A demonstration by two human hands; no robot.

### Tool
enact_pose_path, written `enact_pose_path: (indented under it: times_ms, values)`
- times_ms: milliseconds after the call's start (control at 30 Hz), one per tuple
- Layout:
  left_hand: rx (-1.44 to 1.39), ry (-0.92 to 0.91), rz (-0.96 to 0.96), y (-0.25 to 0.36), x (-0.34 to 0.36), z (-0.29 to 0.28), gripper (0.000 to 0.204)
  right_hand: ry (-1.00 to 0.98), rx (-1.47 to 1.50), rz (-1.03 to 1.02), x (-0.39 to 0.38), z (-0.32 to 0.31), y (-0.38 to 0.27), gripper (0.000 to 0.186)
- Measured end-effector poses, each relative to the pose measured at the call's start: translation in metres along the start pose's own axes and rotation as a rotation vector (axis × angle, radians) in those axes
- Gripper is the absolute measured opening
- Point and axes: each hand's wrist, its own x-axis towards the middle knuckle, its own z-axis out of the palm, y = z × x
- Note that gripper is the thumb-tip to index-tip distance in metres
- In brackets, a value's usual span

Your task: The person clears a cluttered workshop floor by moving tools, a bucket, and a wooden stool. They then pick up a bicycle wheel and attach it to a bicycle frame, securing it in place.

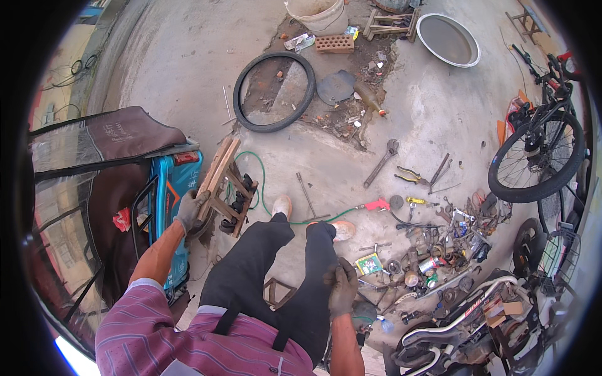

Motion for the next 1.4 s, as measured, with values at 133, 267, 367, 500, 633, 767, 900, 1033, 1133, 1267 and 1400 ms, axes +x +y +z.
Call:
enact_pose_path:
  times_ms: [133,267,367,500,633,767,900,1033,1133,1267,1400]
  values:
    - [0.174,0.027,0.224,0.046,0.063,0.021,0.057,0.025,0.093,0.058,0.036,0.016,0.007,0.031]
    - [0.439,0.011,0.346,0.098,0.156,0.061,0.060,0.088,0.177,0.069,0.077,0.061,0.042,0.028]
    - [0.455,-0.030,0.353,0.122,0.239,0.121,0.059,0.071,0.193,0.043,0.115,0.100,0.073,0.031]
    - [0.622,0.041,0.475,0.117,0.347,0.176,0.055,0.135,0.293,0.144,0.163,0.163,0.121,0.033]
    - [0.651,-0.133,0.449,0.096,0.437,0.225,0.054,0.082,0.352,0.259,0.179,0.195,0.160,0.033]
    - [0.700,-0.409,0.388,0.060,0.461,0.272,0.036,0.104,0.404,0.410,0.192,0.208,0.178,0.031]
    - [0.663,-0.630,0.299,0.022,0.422,0.322,0.027,-0.023,0.505,0.304,0.204,0.218,0.170,0.032]
    - [0.793,-0.775,0.393,0.011,0.353,0.383,0.029,-0.112,0.527,0.309,0.206,0.209,0.148,0.032]
    - [0.802,-0.863,0.393,0.020,0.297,0.446,0.028,-0.181,0.444,0.282,0.206,0.194,0.134,0.032]
    - [0.825,-0.985,0.412,0.030,0.228,0.537,0.029,-0.251,0.243,0.200,0.208,0.170,0.126,0.029]
    - [0.914,-1.105,0.604,0.028,0.155,0.613,0.030,-0.201,-0.047,-0.042,0.207,0.149,0.127,0.028]
